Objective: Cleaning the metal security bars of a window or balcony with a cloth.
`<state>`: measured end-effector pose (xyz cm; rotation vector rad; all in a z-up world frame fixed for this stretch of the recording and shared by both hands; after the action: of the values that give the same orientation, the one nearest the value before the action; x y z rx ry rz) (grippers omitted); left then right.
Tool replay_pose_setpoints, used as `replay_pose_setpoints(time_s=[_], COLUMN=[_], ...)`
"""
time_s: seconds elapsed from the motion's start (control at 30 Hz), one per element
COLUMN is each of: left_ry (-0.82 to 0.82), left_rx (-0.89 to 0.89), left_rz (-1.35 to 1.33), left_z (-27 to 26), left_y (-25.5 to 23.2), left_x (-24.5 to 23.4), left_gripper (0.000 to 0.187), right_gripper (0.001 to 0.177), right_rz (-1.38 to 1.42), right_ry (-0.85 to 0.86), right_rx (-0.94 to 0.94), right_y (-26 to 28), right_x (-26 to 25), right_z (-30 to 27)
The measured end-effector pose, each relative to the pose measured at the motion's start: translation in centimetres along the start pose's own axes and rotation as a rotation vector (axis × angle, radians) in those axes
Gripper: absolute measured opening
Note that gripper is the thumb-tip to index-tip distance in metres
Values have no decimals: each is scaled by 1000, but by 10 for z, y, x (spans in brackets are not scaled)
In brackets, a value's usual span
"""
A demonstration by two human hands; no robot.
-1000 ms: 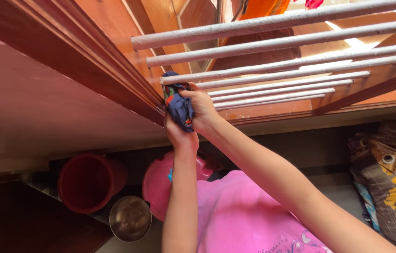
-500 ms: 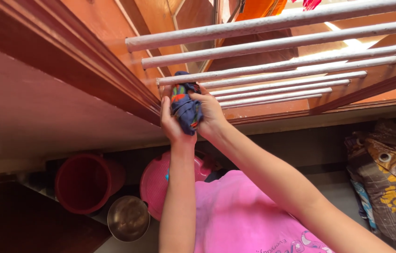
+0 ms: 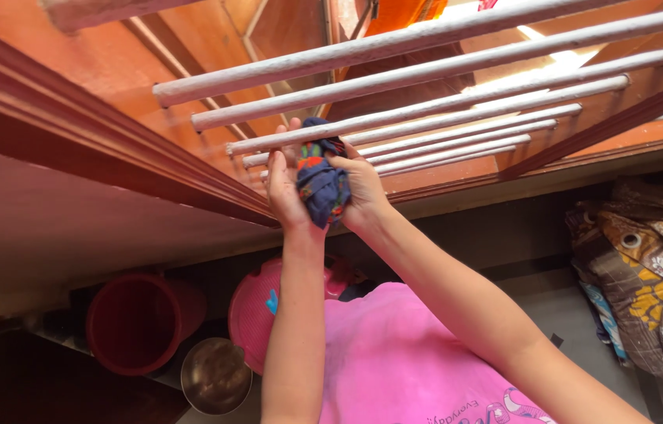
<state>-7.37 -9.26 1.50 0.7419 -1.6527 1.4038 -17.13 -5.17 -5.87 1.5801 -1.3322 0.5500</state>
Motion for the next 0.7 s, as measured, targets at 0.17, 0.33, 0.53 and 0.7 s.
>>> replay_pose_setpoints(time_s=[0.17,0.33,0.53,0.7], left_ry=[38,20,181,154], left_rx=[30,-17,-91,-187], left_rz=[20,81,13,-9], left_z=[2,-4,-6,-6], left_y=[9,39,79,117], left_x=[8,18,43,20], left_gripper=[47,45,40,48], right_gripper=[46,44,29,44], right_rz=[27,16,-265,-1409], right_ry=[8,-83,-88,10], right_rx=[6,-146,-437,-1370], right_y=[30,87,114,150], right_x=[4,-9,19,111], right_z=[-20,-56,-117,-181])
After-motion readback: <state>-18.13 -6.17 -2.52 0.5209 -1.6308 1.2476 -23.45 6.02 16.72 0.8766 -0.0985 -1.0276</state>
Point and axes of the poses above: each hand's wrist, its own z-axis towards the middle knuckle, its own x-axis out of the palm, y = z × x, the point moved 10 cm from there along z, towards the middle knuckle, and after that the axes turned 4 degrees about x, right-handed, at the moved point
